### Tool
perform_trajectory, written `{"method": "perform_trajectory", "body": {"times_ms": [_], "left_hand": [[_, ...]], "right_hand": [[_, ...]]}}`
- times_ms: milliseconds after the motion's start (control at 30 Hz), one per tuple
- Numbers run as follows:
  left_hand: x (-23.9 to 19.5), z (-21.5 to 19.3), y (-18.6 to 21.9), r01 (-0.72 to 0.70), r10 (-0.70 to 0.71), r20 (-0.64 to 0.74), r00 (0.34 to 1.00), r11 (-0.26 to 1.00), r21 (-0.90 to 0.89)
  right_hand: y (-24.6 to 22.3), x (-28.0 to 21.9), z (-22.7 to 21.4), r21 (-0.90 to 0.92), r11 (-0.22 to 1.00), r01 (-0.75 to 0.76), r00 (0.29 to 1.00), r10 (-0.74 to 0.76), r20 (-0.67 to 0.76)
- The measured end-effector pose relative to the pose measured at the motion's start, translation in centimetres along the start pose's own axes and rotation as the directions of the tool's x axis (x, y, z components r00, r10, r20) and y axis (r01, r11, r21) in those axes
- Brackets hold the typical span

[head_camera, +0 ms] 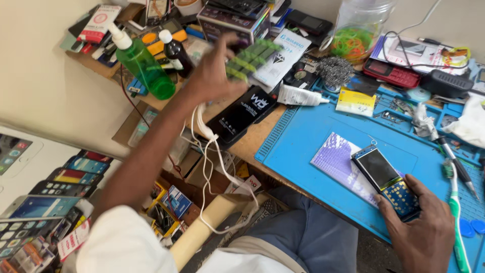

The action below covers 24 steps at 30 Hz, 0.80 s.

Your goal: The person wraps a smartphone with green rubber bands, then connects a charging cable to a power bank. They then handle a disassembled phone, using tweezers to touch the circuit board and test the screen, which lights up and displays the home screen.

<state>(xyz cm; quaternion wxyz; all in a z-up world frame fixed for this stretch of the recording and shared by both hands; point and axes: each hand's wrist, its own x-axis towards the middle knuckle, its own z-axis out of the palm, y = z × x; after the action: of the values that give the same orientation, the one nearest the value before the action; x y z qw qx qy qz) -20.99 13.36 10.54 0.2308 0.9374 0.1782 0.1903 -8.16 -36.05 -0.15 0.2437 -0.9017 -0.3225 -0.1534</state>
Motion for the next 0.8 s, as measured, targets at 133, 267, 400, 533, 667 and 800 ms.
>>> {"method": "perform_trajectory", "body": {"times_ms": [133, 267, 400, 533, 667, 800], "left_hand": [[3.7, -1.4, -4.5, -0.214, 0.232, -0.059, 0.971, 0.952, 0.219], [5.1, 0.7, -4.1, -0.113, 0.108, 0.046, 0.993, 0.985, 0.129], [5.6, 6.1, -2.6, -0.140, 0.138, 0.026, 0.990, 0.986, 0.088], [8.1, 9.9, -3.5, -0.148, 0.150, 0.001, 0.989, 0.978, 0.150], [8.0, 8.7, -2.6, -0.334, 0.369, -0.105, 0.923, 0.907, 0.256], [1.8, 8.5, 3.4, -0.465, 0.473, -0.071, 0.878, 0.879, 0.106]], "right_hand": [[-0.5, -0.1, -0.3, 0.035, 0.999, 0.038, 0.999, -0.037, -0.021], [-0.1, -0.2, 0.1, 0.010, 0.999, 0.032, 0.999, -0.032, -0.012], [0.0, 0.3, 0.5, 0.037, 0.999, 0.008, 1.000, -0.007, -0.022], [-0.8, 0.4, 0.2, -0.003, 1.000, -0.017, 1.000, 0.016, -0.027], [-2.0, 0.6, -0.6, 0.078, 0.997, -0.002, 0.998, 0.006, -0.057], [-1.7, 0.9, -0.6, 0.106, 0.994, -0.013, 0.999, 0.018, -0.050]]}}
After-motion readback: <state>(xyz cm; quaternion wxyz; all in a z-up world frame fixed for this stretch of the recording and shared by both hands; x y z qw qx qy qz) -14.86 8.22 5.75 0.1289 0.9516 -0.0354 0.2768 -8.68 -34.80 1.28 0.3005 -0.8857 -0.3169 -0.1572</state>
